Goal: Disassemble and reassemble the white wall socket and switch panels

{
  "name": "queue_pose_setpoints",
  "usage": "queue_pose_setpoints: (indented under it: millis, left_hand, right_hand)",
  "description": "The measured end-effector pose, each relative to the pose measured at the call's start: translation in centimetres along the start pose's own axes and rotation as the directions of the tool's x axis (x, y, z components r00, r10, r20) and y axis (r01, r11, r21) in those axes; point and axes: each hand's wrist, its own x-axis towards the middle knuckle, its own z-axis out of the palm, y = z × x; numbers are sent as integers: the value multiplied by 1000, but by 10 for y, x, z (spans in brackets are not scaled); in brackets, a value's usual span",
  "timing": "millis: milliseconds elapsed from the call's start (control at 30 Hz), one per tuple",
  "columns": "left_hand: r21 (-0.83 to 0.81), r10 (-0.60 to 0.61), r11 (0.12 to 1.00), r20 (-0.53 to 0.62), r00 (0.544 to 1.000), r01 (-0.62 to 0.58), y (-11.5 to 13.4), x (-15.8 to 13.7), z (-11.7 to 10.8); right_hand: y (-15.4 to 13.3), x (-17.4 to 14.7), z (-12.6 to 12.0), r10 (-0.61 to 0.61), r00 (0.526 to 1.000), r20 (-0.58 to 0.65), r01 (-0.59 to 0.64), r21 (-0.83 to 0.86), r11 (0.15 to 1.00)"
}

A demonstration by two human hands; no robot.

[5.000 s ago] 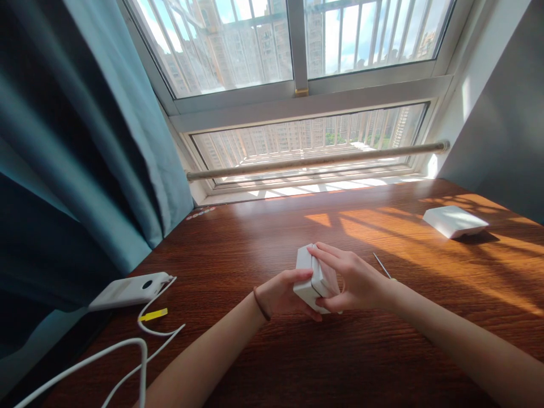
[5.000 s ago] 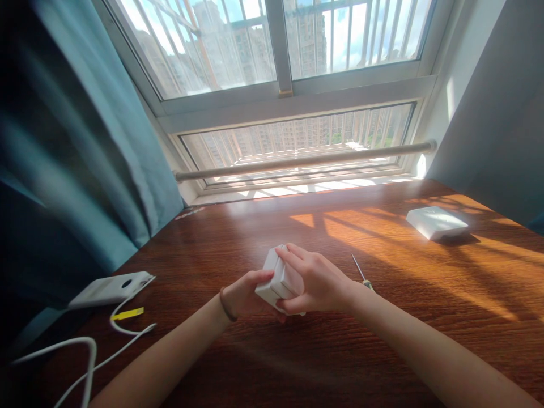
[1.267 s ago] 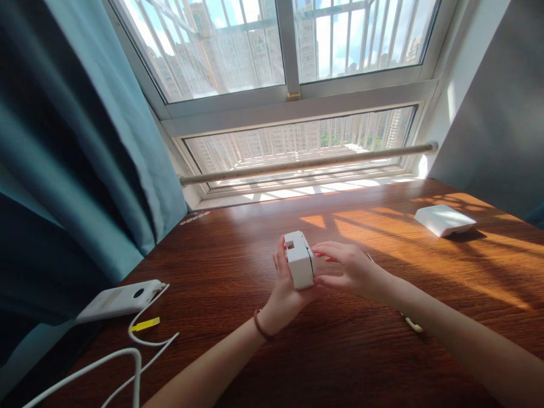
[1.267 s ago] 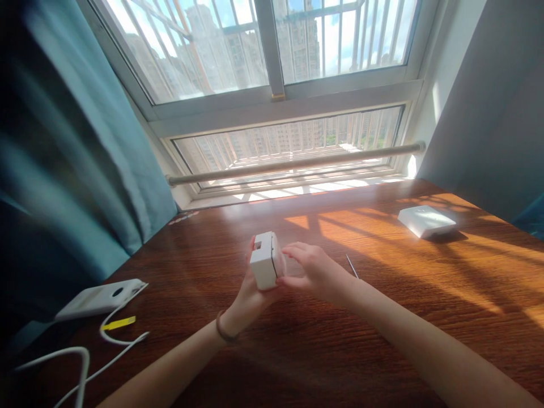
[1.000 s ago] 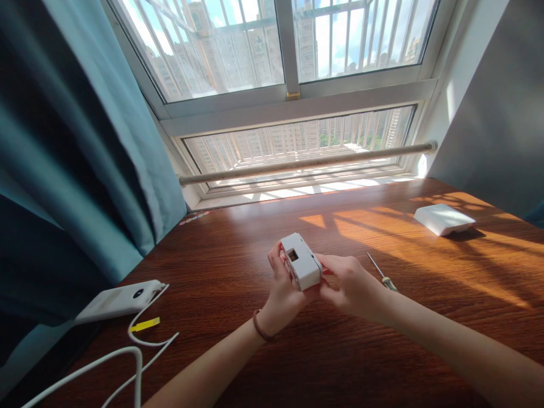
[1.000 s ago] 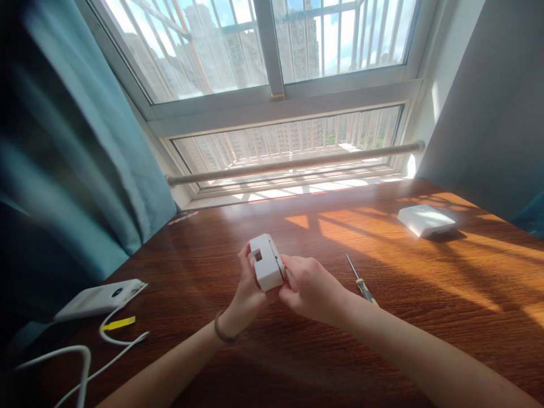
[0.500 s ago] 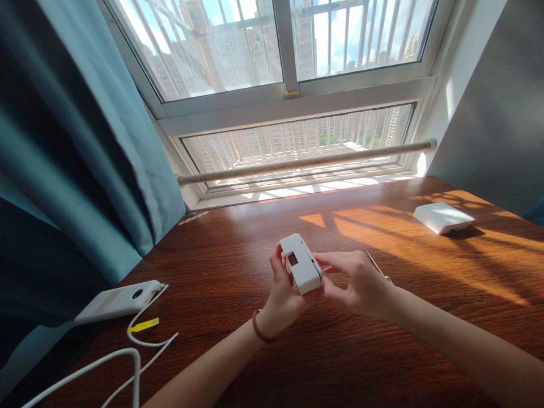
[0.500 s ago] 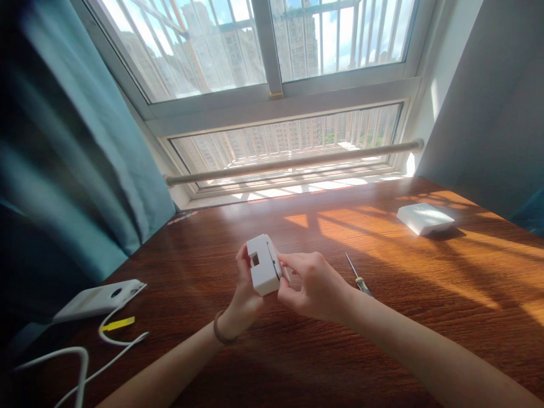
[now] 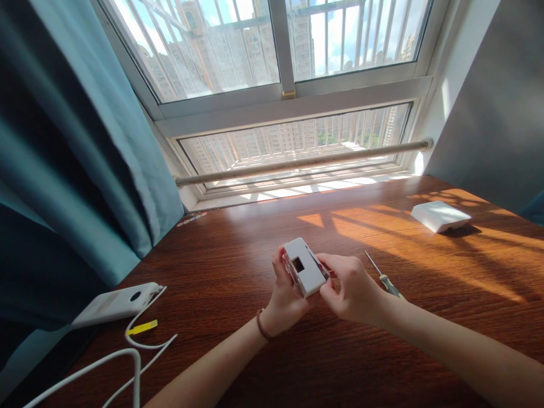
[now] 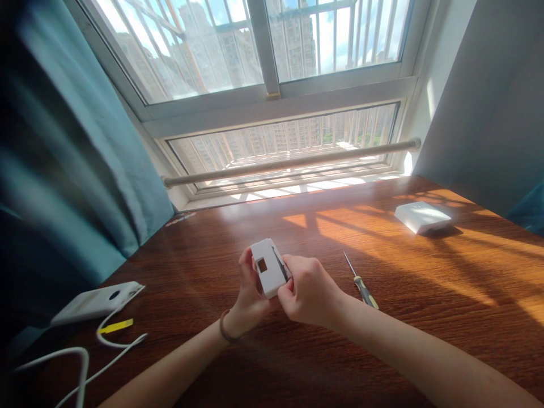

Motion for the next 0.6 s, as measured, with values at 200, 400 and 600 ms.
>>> queue_pose_setpoints:
  millis: [200,400,600]
  left_hand:
    - [-81,8,997,-16,1000,-10,-1,2,3]
    - [-161,-178,976,-182,967,149,7,9,-3]
    - [-250,-279,940,-165,946,234,6,11,-8]
  right_hand:
    - [5,0,4,-37,999,-18,36,-56,998]
    - [10,1,9,-139,989,-57,140,14,990]
    - [8,5,10,-54,998,-41,56,56,997]
